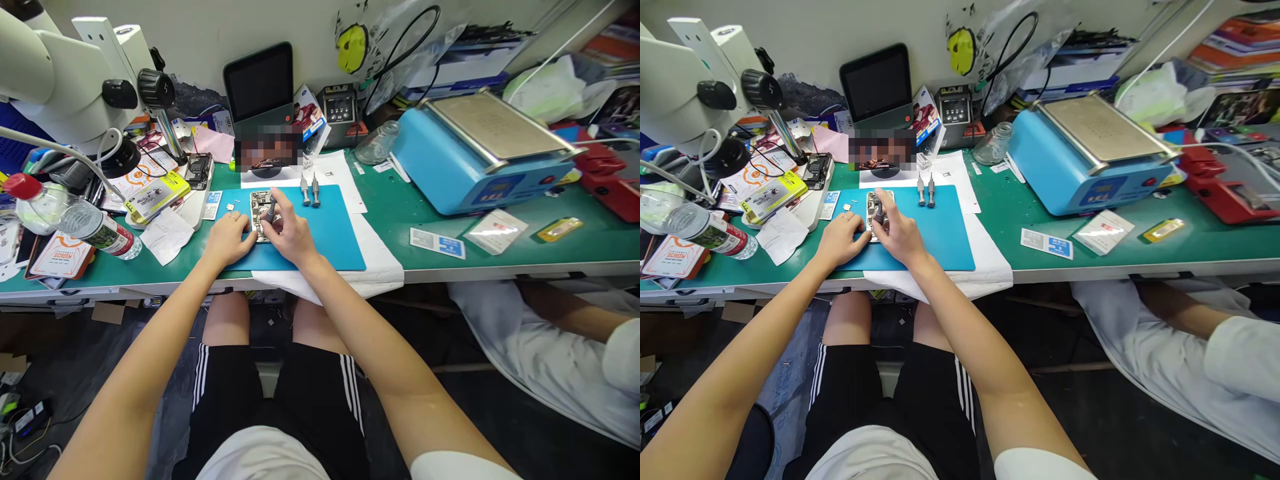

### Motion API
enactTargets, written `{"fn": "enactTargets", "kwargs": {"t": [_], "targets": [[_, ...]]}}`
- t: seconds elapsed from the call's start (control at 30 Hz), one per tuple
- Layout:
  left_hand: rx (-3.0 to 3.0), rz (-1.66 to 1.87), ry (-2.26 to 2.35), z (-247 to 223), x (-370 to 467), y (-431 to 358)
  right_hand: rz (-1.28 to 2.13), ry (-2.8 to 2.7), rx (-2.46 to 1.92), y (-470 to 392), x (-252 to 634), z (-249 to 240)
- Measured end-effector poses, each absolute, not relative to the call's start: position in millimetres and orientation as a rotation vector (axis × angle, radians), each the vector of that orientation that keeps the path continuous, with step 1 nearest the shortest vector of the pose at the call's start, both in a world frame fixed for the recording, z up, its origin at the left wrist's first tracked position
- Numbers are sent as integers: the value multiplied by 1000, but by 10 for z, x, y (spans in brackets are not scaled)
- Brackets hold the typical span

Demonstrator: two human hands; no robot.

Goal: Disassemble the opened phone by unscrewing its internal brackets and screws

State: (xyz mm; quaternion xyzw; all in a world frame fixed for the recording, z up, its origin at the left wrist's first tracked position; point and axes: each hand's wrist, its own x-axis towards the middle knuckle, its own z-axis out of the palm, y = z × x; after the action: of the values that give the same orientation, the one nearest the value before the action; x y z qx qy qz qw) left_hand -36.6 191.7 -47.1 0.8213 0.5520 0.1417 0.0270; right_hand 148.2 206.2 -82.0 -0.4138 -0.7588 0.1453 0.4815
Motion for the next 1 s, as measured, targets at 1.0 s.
{"fn": "enactTargets", "kwargs": {"t": [1.0], "targets": [[2521, 449, 1707, -455, -352, 1906, 529, -1757, -999, 2089, 1490, -834]]}}
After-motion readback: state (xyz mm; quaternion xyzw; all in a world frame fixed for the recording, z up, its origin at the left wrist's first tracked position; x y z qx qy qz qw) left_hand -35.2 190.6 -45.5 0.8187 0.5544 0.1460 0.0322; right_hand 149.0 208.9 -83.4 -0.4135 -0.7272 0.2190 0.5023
